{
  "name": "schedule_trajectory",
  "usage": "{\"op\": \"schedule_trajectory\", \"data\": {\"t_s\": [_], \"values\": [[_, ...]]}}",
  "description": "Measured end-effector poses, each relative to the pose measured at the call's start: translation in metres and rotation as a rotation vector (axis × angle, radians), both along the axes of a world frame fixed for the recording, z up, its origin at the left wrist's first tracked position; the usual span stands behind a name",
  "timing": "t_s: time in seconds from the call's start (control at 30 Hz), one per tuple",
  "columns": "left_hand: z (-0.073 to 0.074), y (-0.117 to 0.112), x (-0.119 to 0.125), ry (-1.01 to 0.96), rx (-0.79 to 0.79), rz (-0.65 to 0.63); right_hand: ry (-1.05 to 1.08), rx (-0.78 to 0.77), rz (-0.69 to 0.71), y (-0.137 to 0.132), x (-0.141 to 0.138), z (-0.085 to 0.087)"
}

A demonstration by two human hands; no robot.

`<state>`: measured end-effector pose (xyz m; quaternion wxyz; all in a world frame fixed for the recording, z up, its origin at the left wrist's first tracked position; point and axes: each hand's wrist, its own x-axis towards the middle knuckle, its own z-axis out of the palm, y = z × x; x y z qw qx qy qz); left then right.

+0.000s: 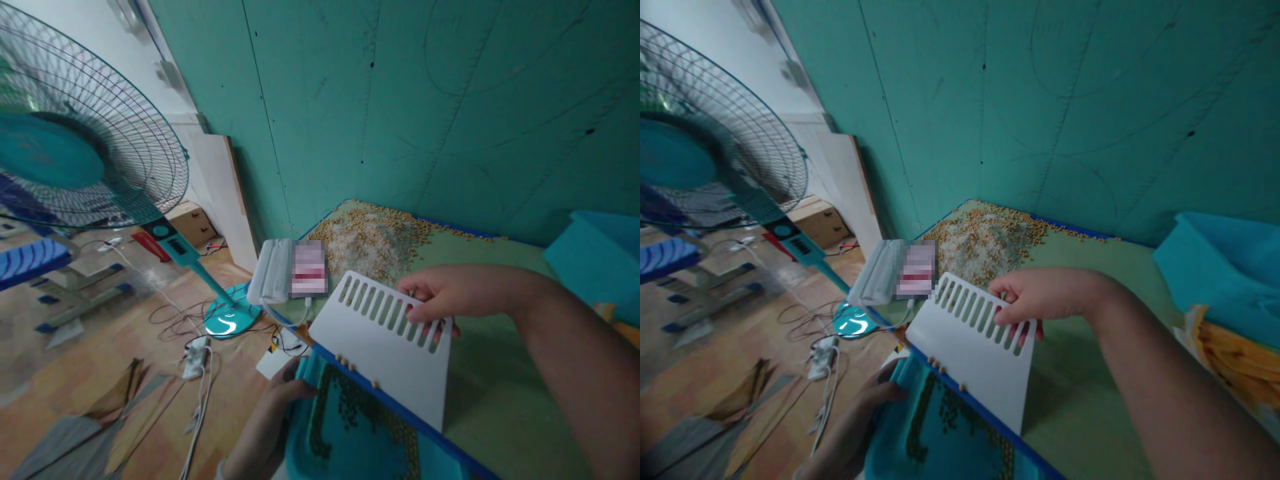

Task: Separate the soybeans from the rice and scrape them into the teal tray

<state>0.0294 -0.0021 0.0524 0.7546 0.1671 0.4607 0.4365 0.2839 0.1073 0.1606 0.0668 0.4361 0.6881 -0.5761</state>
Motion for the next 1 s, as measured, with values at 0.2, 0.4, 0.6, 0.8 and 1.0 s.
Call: {"op": "schedule_trajectory", "data": {"t_s": [0.2, 0.4, 0.6, 0.8, 1.0], "values": [[0.005, -0.006, -0.006, 0.050, -0.035, 0.024, -0.026, -0.033, -0.018, 0.006, 0.001, -0.007], [0.002, -0.004, -0.014, 0.076, 0.003, -0.036, 0.015, -0.068, -0.009, 0.011, 0.005, -0.016], [-0.006, 0.002, -0.024, 0.137, -0.027, -0.059, 0.055, -0.072, -0.021, 0.014, 0.007, -0.018], [-0.009, 0.001, -0.027, 0.075, -0.049, -0.105, 0.082, -0.071, -0.004, 0.015, 0.011, -0.020], [-0.011, 0.005, -0.028, 0.108, -0.018, -0.133, 0.061, -0.079, -0.031, 0.014, 0.010, -0.020]]}}
